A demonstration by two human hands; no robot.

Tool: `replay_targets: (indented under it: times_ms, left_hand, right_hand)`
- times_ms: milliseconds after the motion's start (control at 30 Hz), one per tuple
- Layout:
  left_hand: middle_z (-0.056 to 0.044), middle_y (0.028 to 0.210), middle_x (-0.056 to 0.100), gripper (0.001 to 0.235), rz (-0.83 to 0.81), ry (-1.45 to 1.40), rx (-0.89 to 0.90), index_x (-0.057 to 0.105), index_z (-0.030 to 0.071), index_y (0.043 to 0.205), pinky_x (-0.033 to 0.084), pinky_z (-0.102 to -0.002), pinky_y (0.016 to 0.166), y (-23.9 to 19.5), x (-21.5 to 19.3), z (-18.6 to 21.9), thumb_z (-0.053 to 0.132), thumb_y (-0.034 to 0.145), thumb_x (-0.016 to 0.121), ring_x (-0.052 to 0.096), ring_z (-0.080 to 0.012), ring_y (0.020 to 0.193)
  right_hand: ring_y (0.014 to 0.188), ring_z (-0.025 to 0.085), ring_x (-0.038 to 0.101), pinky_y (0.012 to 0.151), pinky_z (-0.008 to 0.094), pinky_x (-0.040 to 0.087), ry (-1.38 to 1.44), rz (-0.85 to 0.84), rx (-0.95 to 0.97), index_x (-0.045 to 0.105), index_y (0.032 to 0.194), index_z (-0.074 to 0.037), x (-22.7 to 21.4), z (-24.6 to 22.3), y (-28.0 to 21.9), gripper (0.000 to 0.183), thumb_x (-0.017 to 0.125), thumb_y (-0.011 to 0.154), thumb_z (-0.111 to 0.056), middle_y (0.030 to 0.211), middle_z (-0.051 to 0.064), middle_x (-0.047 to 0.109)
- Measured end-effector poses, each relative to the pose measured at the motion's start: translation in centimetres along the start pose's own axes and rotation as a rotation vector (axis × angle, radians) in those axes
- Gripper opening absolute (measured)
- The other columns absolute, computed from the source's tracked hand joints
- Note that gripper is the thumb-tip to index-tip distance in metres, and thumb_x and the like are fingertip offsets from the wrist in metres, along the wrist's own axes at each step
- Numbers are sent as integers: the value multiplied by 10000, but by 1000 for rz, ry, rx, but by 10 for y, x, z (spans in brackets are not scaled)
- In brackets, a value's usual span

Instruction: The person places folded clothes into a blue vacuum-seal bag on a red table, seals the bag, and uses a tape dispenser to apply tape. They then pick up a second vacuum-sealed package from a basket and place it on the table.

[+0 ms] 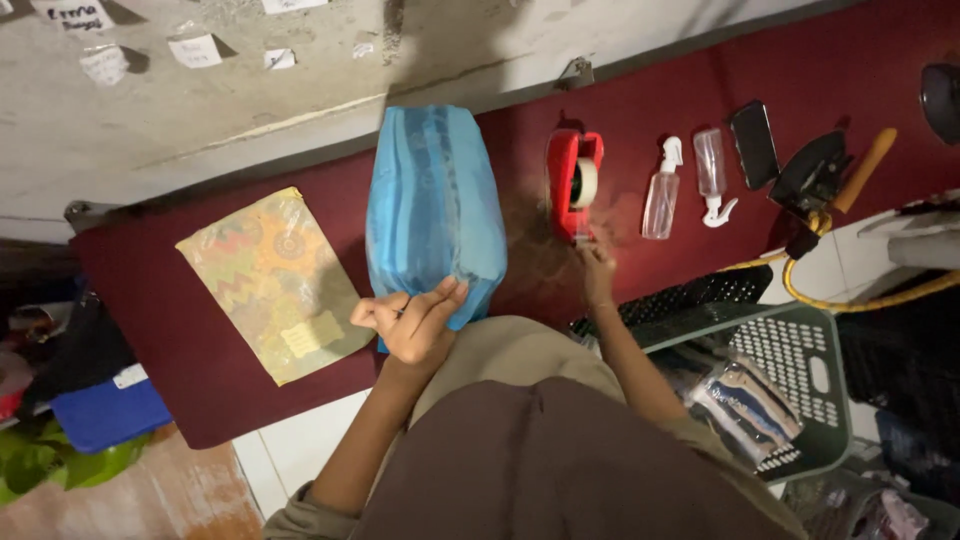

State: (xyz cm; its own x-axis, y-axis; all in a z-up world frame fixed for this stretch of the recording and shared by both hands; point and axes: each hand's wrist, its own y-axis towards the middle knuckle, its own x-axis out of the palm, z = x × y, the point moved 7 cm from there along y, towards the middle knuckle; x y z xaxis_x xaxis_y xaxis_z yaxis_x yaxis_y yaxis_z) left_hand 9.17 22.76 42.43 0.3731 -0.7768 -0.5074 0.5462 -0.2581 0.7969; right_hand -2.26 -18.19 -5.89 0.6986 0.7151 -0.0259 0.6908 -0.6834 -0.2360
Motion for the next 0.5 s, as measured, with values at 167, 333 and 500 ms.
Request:
replay_targets:
  times_ms: [167,333,500]
  left_hand:
    - [117,947,752,121,-15,19,5,816,186,888,252,-380,858,4,5,1,158,792,883,451,-145,780]
    - [123,959,756,121,18,41,17,798,186,872,249,-372,849,5,6,-1,156,804,893,444,-147,784]
    - [125,928,738,123,74,60,41,793,184,869,238,-358,829,-2,6,-1,208,811,899,432,-133,762]
  right_hand:
    - [851,162,619,781,313,508,-309,26,-220,699,920,2,9,-59,-27,85,709,924,-83,916,53,663]
    - [823,234,646,771,366,517,-686,87,-374,662,1348,-27,32,-136,-48,455,685,899,-96,936,137,675]
    - [893,196,676,809,355,556,-467,88,-589,745,1037,-10,95,-284,-97,62,743,982,-40,993,101,725]
